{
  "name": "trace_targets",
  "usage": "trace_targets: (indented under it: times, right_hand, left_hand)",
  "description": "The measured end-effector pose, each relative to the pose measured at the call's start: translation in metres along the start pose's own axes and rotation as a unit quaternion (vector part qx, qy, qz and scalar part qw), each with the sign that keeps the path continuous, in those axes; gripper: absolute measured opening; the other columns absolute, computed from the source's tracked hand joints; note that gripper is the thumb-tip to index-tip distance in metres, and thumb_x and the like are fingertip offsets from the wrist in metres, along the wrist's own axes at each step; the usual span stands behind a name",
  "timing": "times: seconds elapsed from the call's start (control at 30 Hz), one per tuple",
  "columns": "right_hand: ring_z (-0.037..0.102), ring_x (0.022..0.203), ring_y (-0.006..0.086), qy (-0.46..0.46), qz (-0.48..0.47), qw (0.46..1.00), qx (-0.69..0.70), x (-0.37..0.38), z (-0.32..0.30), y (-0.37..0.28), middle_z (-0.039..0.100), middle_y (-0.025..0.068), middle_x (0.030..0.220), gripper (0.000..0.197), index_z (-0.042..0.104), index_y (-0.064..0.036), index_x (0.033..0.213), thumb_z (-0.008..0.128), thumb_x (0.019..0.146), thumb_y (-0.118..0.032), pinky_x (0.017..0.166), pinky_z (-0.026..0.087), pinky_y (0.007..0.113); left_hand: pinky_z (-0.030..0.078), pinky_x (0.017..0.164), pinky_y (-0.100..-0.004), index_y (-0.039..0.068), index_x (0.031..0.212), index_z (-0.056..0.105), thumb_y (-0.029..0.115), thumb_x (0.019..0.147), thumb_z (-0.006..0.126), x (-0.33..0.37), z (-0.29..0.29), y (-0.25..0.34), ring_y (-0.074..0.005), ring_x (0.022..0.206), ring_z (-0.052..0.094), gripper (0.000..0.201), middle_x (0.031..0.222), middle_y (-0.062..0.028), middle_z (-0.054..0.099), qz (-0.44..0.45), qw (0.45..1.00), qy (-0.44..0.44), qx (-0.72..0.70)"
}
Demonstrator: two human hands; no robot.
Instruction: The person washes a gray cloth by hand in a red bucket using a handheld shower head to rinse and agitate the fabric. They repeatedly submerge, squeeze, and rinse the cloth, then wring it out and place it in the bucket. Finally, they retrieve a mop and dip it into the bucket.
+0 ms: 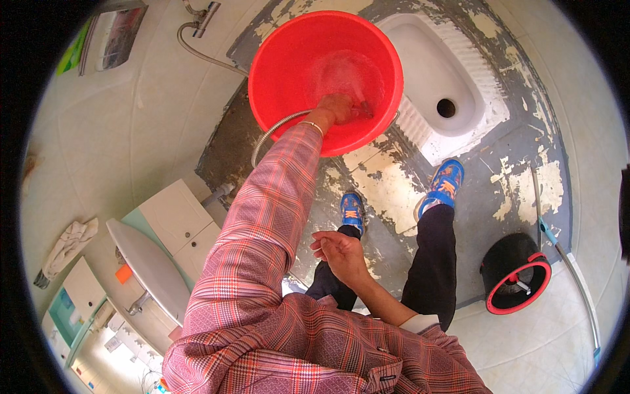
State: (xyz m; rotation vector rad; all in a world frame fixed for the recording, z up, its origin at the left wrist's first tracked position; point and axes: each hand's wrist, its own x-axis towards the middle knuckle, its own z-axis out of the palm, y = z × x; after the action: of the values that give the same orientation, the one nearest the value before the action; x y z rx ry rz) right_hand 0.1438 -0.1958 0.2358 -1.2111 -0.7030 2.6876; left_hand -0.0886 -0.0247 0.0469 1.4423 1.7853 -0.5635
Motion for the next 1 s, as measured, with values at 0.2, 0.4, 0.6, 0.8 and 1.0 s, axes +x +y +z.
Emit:
trace_targets:
  times: [0.2,0.4,0.6,0.8,1.0]
  right_hand:
    - [0.057,0.069,0.0102,-0.005,0.012,1.0,-0.01,-0.002,0.001,0.0,0.062,0.007,0.083,0.021,0.058,0.0001,0.101,0.043,0.09,-0.009,0.064,0.047,0.021]
    - [0.057,0.069,0.0101,-0.007,0.0,1.0,-0.016,-0.003,0.0,0.0,0.062,0.0069,0.083,0.021,0.058,0.0001,0.101,0.043,0.09,-0.009,0.064,0.047,0.022]
    - [0.057,0.069,0.0103,-0.008,-0.006,1.0,-0.009,-0.003,0.0,0.003,0.062,0.0072,0.083,0.021,0.058,0.0006,0.101,0.043,0.09,-0.009,0.064,0.047,0.021]
    - [0.057,0.067,0.01,0.004,0.012,1.0,0.002,-0.004,0.002,0.002,0.062,0.0075,0.079,0.019,0.058,0.0018,0.1,0.045,0.089,-0.008,0.063,0.048,0.022]
    - [0.057,0.068,0.0099,-0.001,0.01,1.0,0.01,-0.005,0.001,0.002,0.062,0.0068,0.082,0.021,0.058,0.0007,0.101,0.043,0.09,-0.007,0.064,0.047,0.021]
  left_hand:
    - [0.044,0.084,-0.0434,0.01,0.102,0.062,0.048,0.082,0.044,0.006,0.011,-0.01,-0.0342,0.097,0.056,0.047,0.103,-0.0187,0.058,0.021,0.999,0.012,0.021]
    - [0.043,0.083,-0.043,0.01,0.1,0.063,0.049,0.082,0.044,0.008,0.01,-0.007,-0.0339,0.098,0.055,0.047,0.103,-0.0188,0.058,0.015,0.999,0.016,0.023]
    - [0.043,0.084,-0.0431,0.009,0.1,0.062,0.051,0.082,0.043,0.009,0.011,-0.009,-0.0333,0.098,0.055,0.05,0.103,-0.0178,0.058,0.014,1.0,-0.001,0.025]
    - [0.043,0.085,-0.0425,0.009,0.104,0.061,0.053,0.082,0.041,0.013,0.014,-0.013,-0.0333,0.099,0.055,0.053,0.106,-0.0173,0.058,0.02,0.999,-0.004,0.028]
    - [0.042,0.087,-0.0416,0.009,0.105,0.061,0.055,0.08,0.041,0.007,0.008,-0.007,-0.0332,0.101,0.054,0.056,0.108,-0.0174,0.057,0.014,1.0,-0.003,-0.003]
